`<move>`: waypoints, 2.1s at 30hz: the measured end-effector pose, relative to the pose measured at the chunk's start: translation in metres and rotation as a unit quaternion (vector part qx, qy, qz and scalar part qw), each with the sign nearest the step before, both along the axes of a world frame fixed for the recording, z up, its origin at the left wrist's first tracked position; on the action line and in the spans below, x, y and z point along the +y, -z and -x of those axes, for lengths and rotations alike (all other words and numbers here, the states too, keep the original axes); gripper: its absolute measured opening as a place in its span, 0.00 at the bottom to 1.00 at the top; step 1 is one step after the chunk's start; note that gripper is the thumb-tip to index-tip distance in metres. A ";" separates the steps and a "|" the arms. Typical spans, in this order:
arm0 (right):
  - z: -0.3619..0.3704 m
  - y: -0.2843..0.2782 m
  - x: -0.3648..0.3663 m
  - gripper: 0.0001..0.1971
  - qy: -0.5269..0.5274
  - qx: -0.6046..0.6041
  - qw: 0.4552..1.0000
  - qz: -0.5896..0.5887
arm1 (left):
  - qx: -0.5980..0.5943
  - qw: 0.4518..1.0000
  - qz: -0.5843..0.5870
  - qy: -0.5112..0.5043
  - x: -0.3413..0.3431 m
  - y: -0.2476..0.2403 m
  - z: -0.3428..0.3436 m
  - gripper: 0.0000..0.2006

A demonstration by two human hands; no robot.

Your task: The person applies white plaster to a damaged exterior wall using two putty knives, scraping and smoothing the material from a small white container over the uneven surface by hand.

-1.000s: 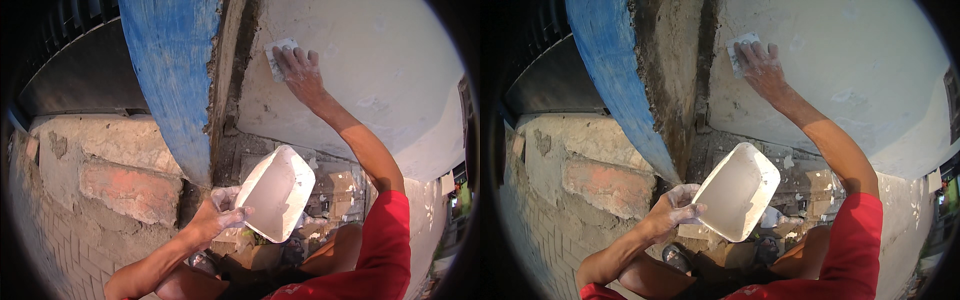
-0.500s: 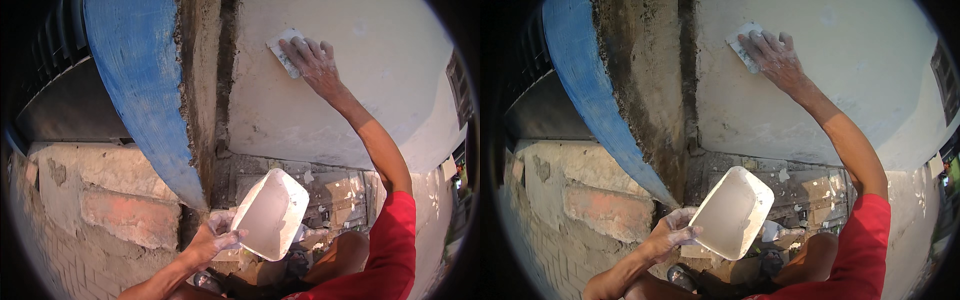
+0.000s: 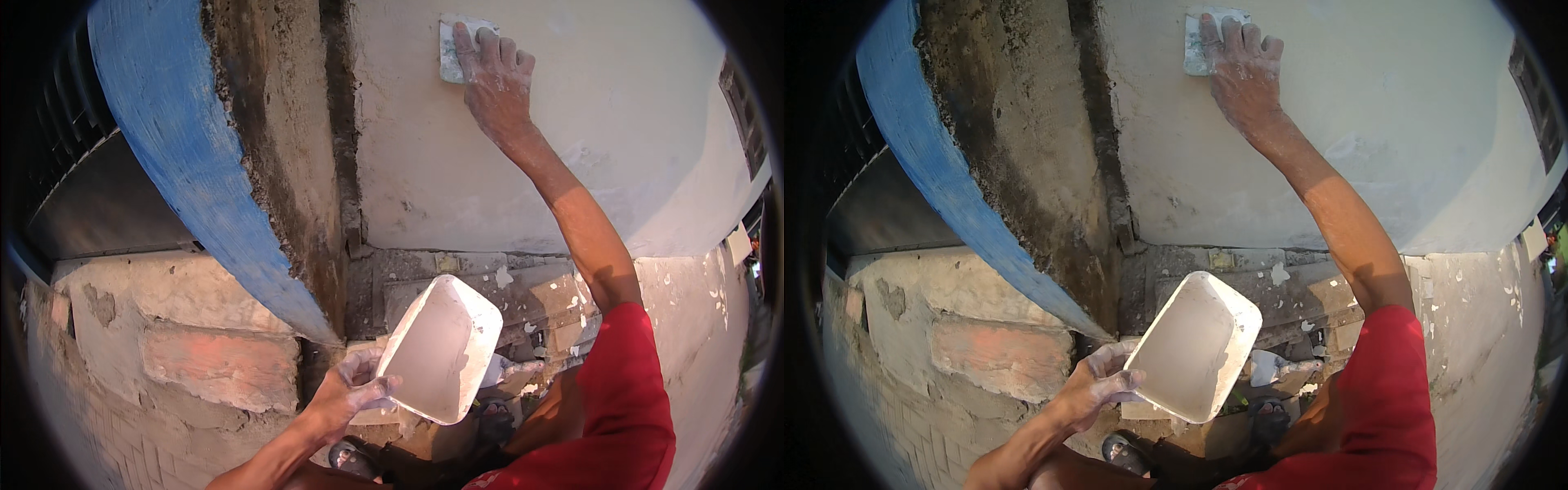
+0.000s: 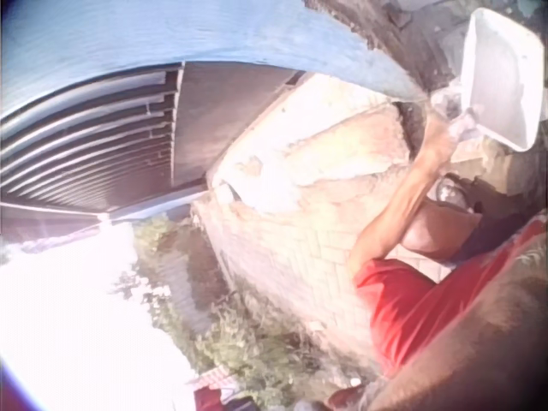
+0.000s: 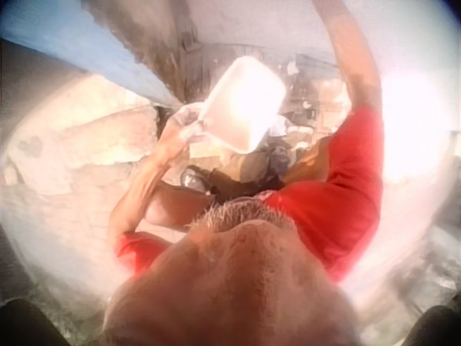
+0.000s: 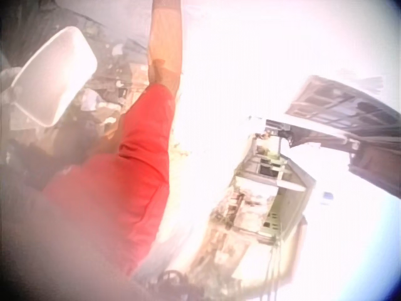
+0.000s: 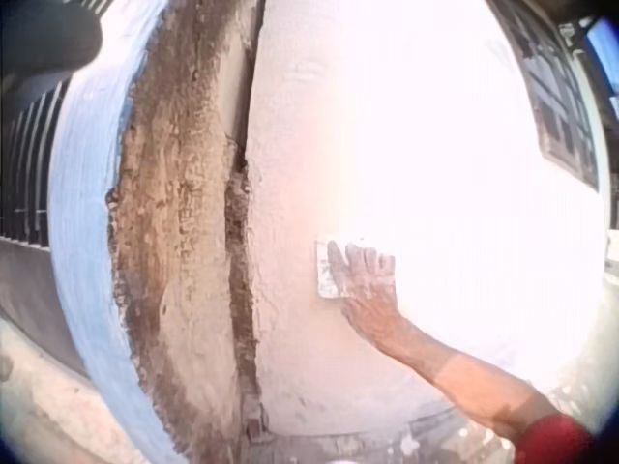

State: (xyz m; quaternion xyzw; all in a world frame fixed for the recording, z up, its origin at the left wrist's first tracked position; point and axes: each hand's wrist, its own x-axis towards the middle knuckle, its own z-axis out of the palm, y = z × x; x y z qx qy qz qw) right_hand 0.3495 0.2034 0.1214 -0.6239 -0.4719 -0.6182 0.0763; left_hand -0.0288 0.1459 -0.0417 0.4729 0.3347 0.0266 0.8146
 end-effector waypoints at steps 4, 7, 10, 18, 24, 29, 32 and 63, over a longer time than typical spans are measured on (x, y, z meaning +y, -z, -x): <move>-0.005 0.104 -0.009 0.32 -0.061 -0.030 0.988 0.137 | -0.008 1.000 -0.017 -0.007 0.004 0.001 0.004 0.33; 0.001 0.127 -0.040 0.32 -0.064 0.008 0.977 0.203 | 0.011 1.000 -0.017 -0.022 0.003 -0.003 0.006 0.31; -0.004 0.077 -0.064 0.32 -0.061 0.032 0.983 0.171 | 0.017 0.999 -0.020 -0.017 -0.001 -0.012 0.003 0.30; -0.011 0.027 -0.024 0.30 -0.043 0.030 0.998 0.044 | 0.006 1.000 -0.019 -0.006 -0.003 0.001 -0.005 0.27; -0.023 0.118 -0.065 0.29 -0.079 0.061 0.979 0.179 | 0.021 0.999 -0.040 -0.021 -0.003 0.005 -0.005 0.24; -0.054 0.066 -0.098 0.29 -0.020 0.106 0.994 0.030 | 0.012 0.999 -0.046 0.004 -0.002 0.007 -0.011 0.31; -0.075 0.099 -0.122 0.32 -0.030 0.124 0.989 0.070 | 0.020 0.998 -0.051 -0.013 -0.001 0.005 -0.010 0.28; -0.131 0.058 -0.230 0.16 -0.319 0.692 0.610 -0.218 | 0.006 0.993 -0.084 -0.078 -0.004 0.004 -0.021 0.29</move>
